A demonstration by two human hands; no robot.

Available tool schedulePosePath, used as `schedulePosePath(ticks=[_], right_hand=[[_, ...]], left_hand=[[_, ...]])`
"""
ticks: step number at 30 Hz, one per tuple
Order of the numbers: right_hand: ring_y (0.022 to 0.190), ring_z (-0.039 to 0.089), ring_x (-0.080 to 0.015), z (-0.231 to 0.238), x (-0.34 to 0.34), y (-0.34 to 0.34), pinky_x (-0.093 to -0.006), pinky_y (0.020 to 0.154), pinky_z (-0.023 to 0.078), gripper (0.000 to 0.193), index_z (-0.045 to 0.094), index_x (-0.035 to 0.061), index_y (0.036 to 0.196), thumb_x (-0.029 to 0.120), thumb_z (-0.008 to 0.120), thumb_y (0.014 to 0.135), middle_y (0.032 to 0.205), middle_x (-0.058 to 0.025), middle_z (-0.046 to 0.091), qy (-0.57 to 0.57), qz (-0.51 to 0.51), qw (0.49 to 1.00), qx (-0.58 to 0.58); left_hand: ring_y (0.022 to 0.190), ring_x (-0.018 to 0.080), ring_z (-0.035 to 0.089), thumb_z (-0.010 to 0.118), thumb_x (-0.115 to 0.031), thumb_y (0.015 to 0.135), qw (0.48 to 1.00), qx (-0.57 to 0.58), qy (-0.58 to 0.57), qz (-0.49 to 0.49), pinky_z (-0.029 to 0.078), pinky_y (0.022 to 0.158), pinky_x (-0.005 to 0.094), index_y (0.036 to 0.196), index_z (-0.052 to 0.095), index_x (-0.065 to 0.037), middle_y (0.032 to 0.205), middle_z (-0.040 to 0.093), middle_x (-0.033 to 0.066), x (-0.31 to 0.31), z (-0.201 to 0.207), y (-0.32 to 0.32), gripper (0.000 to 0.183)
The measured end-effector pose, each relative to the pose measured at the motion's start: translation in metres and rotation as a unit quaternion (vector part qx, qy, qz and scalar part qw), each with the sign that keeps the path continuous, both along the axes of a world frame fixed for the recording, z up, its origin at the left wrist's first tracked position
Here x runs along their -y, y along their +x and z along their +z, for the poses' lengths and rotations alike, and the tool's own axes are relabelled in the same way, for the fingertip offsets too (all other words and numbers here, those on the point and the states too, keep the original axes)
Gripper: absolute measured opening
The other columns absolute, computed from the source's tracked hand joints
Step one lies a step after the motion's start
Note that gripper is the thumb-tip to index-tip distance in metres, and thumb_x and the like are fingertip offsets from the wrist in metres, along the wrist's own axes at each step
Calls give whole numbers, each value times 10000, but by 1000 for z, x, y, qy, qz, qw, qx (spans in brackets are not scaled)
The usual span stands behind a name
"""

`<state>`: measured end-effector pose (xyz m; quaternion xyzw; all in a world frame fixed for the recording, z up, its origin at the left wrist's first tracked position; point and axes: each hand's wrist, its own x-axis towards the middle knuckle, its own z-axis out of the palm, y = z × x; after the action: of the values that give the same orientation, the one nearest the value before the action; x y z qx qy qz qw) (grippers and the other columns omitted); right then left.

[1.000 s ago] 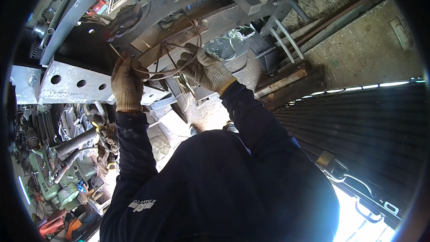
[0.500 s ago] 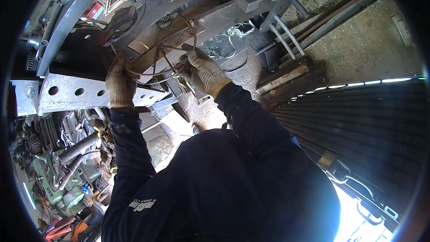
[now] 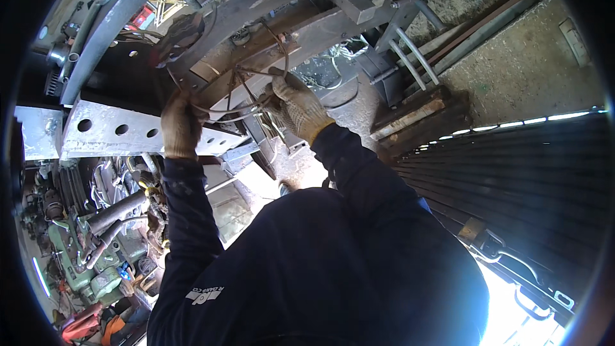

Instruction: The person shapes a metal rod by bending it against a circular jig, trims it with an angle grinder, and repeatedly checks and fits the curved metal rod against the jig.

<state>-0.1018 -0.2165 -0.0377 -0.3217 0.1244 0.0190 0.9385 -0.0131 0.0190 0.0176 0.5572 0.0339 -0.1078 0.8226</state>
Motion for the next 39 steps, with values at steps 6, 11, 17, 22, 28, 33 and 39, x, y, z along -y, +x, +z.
schedulePosePath(ticks=[6,11,17,22,28,33,39], right_hand=[[902,662,-168,1,8,-5,-299,798,582,396,557,-1,1222,307,614,979,992,-100,651,-40,24,999,5],[717,679,-177,33,37,-4,-308,686,611,317,636,-51,1027,257,605,957,880,-119,681,-301,104,945,-73],[686,654,-155,31,46,-19,-286,663,580,309,639,-39,1013,257,618,929,853,-99,670,-311,93,945,-32],[859,661,-151,43,52,-53,-272,798,564,310,626,-12,1154,244,556,995,957,-81,665,-257,76,962,47],[919,653,-155,75,75,-78,-280,843,546,341,562,2,1298,187,533,1013,1015,-87,659,-277,119,943,139],[942,646,-136,87,74,-87,-280,824,544,442,517,39,1377,47,613,946,1028,-68,661,-300,1,938,174],[954,640,-136,105,73,-85,-262,858,523,552,522,37,1373,-18,685,848,1084,-85,651,-273,-21,899,343]], left_hand=[[565,178,626,516,-124,976,1000,1,25,11,551,485,284,1235,521,32,724,618,98,1,-2,-21,302],[602,156,640,575,-241,990,997,0,63,49,604,588,299,1157,566,-47,787,625,59,16,0,-64,257],[664,211,680,469,-161,1008,996,44,68,33,612,642,332,1355,436,6,838,659,112,25,9,-98,386],[748,220,702,488,-225,1031,993,93,79,-8,619,688,338,1401,388,3,883,663,102,22,20,-125,446],[774,232,706,472,-168,1033,989,125,67,30,623,700,381,1422,381,-53,891,652,103,25,36,-149,416],[731,209,680,484,-106,1018,970,186,106,112,610,667,371,1509,269,-113,873,637,114,26,58,-179,536],[756,213,704,483,-193,1041,972,185,112,96,599,702,317,1260,539,55,902,667,103,26,87,-216,336]])
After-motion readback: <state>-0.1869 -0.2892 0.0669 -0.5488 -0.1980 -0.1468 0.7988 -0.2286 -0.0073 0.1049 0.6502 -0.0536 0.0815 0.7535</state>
